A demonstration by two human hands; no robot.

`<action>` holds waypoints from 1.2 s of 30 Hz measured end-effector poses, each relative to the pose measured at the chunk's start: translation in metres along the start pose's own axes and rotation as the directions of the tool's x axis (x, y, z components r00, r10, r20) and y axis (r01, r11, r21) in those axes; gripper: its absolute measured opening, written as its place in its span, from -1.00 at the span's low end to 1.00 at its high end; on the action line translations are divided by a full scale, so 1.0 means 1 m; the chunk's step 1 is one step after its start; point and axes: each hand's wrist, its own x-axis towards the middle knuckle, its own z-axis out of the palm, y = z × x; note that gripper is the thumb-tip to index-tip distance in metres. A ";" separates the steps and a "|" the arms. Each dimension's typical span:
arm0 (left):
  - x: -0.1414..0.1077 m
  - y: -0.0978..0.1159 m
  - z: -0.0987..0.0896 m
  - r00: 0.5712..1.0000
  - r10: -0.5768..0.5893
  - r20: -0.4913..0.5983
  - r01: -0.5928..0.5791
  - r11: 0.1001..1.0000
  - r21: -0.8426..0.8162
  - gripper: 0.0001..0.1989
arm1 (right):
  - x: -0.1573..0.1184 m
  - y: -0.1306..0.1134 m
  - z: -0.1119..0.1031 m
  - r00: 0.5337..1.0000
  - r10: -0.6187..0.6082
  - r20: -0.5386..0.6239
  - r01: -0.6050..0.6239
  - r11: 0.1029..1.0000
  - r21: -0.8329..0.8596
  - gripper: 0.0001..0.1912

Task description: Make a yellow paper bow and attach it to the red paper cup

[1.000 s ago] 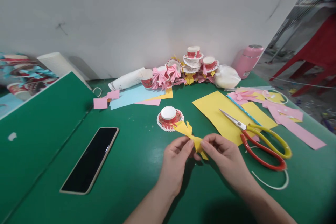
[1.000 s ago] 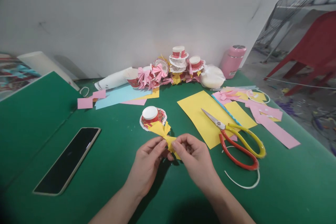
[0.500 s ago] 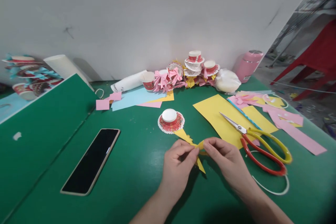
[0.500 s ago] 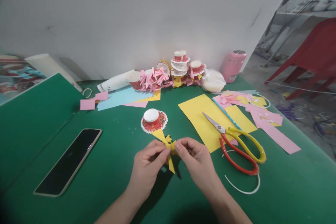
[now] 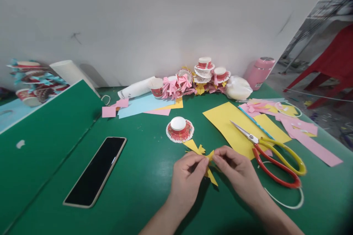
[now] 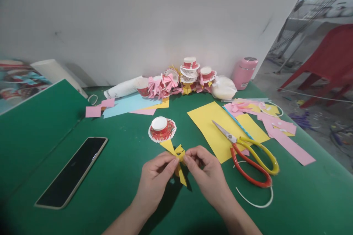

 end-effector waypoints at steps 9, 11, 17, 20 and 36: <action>0.000 0.000 0.001 1.000 -0.021 0.013 0.021 1.000 0.006 -0.77 | 0.001 0.000 0.002 0.999 0.054 0.009 -0.055 0.993 0.101 -0.77; 0.000 0.000 0.001 1.000 0.009 0.021 -0.010 0.999 0.031 -0.77 | 0.001 0.000 0.002 0.998 0.069 0.011 -0.070 0.991 0.117 -0.77; 0.002 0.000 -0.001 0.999 0.043 0.018 -0.044 0.996 0.073 -0.80 | 0.001 0.000 0.001 0.999 0.045 0.013 -0.045 0.998 0.041 -0.77; 0.002 0.000 -0.002 0.999 0.023 0.023 -0.025 0.998 0.062 -0.81 | 0.001 0.000 -0.001 1.000 0.014 0.025 -0.013 0.999 -0.042 -0.76; 0.004 0.005 -0.002 0.977 -0.186 0.103 0.198 0.973 -0.120 -0.77 | 0.003 0.001 -0.007 0.992 -0.038 0.121 0.042 0.999 -0.033 -0.81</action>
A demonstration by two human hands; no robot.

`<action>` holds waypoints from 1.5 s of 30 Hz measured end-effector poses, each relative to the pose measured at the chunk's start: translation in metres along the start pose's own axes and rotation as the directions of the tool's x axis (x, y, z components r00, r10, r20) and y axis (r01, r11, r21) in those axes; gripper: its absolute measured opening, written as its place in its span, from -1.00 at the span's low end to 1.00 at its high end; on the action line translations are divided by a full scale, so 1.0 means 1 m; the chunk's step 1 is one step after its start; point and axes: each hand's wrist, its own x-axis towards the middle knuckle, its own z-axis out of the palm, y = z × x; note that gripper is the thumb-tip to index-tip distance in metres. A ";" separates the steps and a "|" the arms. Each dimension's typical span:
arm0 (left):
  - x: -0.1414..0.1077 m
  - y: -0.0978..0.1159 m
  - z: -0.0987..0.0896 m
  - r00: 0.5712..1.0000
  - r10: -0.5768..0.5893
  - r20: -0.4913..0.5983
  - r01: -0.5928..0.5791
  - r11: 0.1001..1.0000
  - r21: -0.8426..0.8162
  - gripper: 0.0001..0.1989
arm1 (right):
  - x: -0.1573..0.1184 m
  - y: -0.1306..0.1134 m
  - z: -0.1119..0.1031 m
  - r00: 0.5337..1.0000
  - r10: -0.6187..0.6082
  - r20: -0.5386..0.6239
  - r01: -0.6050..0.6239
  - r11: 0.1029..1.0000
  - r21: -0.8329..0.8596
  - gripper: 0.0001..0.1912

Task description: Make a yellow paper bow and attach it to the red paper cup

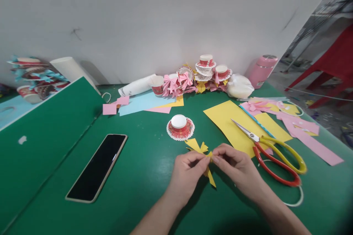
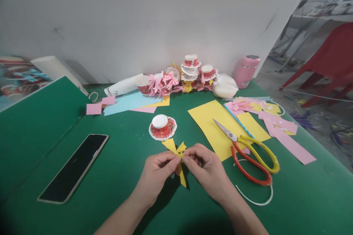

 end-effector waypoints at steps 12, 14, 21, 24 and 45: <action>0.000 -0.002 0.003 0.999 -0.011 -0.044 0.007 0.996 -0.094 -0.78 | -0.001 0.002 0.008 0.999 -0.011 -0.040 0.011 1.000 -0.016 -0.81; -0.001 -0.001 0.003 0.999 -0.012 -0.043 0.009 0.997 -0.076 -0.77 | -0.002 0.003 0.008 0.999 -0.010 -0.050 0.009 1.000 -0.012 -0.82; 0.000 -0.001 0.003 0.997 -0.075 -0.034 0.071 0.992 -0.101 -0.79 | -0.002 0.002 0.005 0.997 -0.077 -0.024 0.076 0.996 -0.051 -0.83; 0.001 -0.002 0.002 0.997 -0.075 -0.015 0.073 0.991 -0.113 -0.80 | 0.000 0.000 0.003 0.996 -0.089 -0.003 0.088 0.993 -0.074 -0.82; 0.000 0.001 0.000 0.990 0.128 -0.064 -0.117 0.980 0.158 -0.85 | -0.004 0.001 0.008 0.982 -0.161 -0.096 0.130 0.953 -0.273 -0.87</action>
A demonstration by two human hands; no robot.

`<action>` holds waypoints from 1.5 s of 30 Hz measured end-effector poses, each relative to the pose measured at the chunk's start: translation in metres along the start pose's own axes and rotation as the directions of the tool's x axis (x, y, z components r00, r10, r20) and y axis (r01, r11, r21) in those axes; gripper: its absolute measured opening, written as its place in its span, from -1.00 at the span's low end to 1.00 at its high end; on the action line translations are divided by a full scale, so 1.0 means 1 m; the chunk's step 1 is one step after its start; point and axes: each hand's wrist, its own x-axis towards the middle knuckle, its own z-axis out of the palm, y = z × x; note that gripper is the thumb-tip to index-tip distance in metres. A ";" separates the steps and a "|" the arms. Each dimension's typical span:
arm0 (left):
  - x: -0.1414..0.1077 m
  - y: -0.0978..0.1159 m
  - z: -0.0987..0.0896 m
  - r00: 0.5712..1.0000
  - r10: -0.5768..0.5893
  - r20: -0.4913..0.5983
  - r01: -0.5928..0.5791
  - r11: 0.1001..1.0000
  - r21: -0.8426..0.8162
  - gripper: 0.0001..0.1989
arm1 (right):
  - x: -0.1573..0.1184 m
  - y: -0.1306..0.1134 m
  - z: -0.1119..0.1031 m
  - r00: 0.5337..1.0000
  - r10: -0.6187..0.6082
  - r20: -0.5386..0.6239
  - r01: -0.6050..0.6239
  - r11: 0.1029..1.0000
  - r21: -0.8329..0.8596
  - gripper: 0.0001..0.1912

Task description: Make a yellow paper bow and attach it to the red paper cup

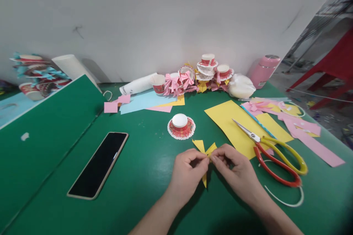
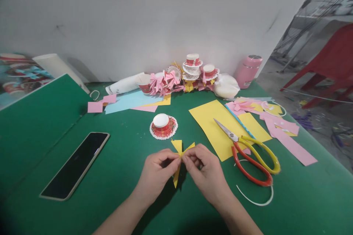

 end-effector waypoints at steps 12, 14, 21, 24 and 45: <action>0.001 -0.001 0.000 0.983 -0.169 0.067 0.179 0.966 -0.185 -0.87 | 0.001 0.002 -0.001 0.984 -0.176 0.005 0.176 0.983 -0.057 -0.84; 0.001 -0.001 0.000 0.985 -0.156 0.074 0.167 0.969 -0.180 -0.87 | 0.001 0.002 -0.002 0.987 -0.159 0.027 0.160 0.986 -0.048 -0.86; 0.000 -0.001 -0.001 0.994 -0.080 0.079 0.090 0.988 -0.125 -0.86 | 0.002 -0.001 -0.008 0.991 -0.084 0.100 0.087 0.996 -0.031 -0.90; 0.000 -0.001 -0.001 0.994 -0.067 0.082 0.074 0.994 -0.083 -0.86 | 0.003 -0.001 -0.010 0.989 -0.063 0.130 0.067 0.997 -0.033 -0.90; -0.001 -0.003 0.001 0.989 0.147 0.032 -0.151 0.970 0.191 -0.84 | 0.003 0.006 -0.004 0.987 0.110 0.113 -0.116 0.992 0.046 -0.84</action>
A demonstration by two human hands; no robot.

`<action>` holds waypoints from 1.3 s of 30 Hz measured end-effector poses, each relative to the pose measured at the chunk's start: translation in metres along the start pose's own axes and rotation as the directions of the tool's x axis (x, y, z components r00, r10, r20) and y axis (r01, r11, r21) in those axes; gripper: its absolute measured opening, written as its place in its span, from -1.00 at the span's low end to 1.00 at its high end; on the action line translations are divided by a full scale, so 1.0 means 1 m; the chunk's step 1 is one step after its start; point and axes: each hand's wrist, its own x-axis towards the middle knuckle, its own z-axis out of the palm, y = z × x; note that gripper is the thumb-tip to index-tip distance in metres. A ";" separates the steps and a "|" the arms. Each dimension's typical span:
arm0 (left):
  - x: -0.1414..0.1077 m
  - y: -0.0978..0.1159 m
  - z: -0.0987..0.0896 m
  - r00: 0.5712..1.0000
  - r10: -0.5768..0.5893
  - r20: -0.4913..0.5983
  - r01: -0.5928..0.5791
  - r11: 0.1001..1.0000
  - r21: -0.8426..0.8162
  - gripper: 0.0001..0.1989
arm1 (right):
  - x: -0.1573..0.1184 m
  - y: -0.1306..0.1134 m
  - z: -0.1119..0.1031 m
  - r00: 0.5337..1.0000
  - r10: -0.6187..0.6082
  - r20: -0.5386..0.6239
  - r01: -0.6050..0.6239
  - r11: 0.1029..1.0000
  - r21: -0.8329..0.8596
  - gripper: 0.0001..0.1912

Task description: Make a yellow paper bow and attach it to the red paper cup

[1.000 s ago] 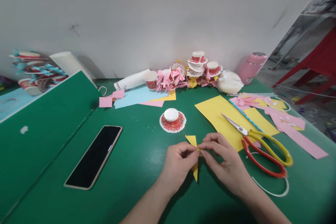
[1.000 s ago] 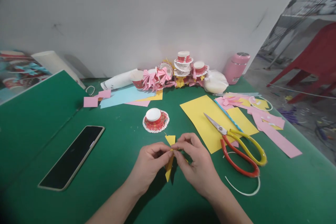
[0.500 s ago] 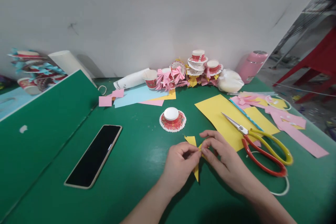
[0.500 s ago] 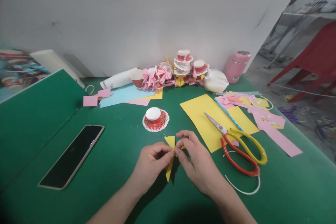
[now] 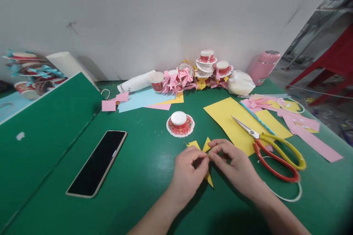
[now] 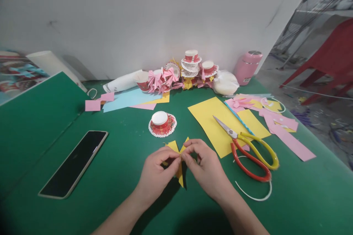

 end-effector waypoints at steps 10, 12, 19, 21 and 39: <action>0.003 0.002 -0.001 0.940 -0.338 0.037 0.323 0.854 -0.408 -0.87 | 0.000 0.002 0.004 0.999 0.033 -0.041 -0.027 0.989 0.147 -0.83; 0.003 0.003 -0.001 0.939 -0.344 0.031 0.325 0.850 -0.413 -0.87 | -0.001 0.001 0.007 0.998 0.016 -0.062 -0.008 0.991 0.131 -0.85; 0.002 -0.001 0.001 0.954 -0.299 0.020 0.286 0.888 -0.359 -0.86 | -0.005 0.003 0.015 0.991 0.030 -0.128 -0.013 0.992 0.129 -0.84; 0.001 -0.002 0.001 0.961 -0.276 -0.021 0.251 0.900 -0.355 -0.88 | -0.004 0.005 0.015 0.989 0.016 -0.144 0.004 0.990 0.140 -0.85; -0.002 0.000 0.010 0.916 -0.258 0.307 0.393 0.423 -0.817 -0.77 | -0.003 0.008 0.007 0.945 -0.139 -0.295 0.249 0.892 0.378 -0.90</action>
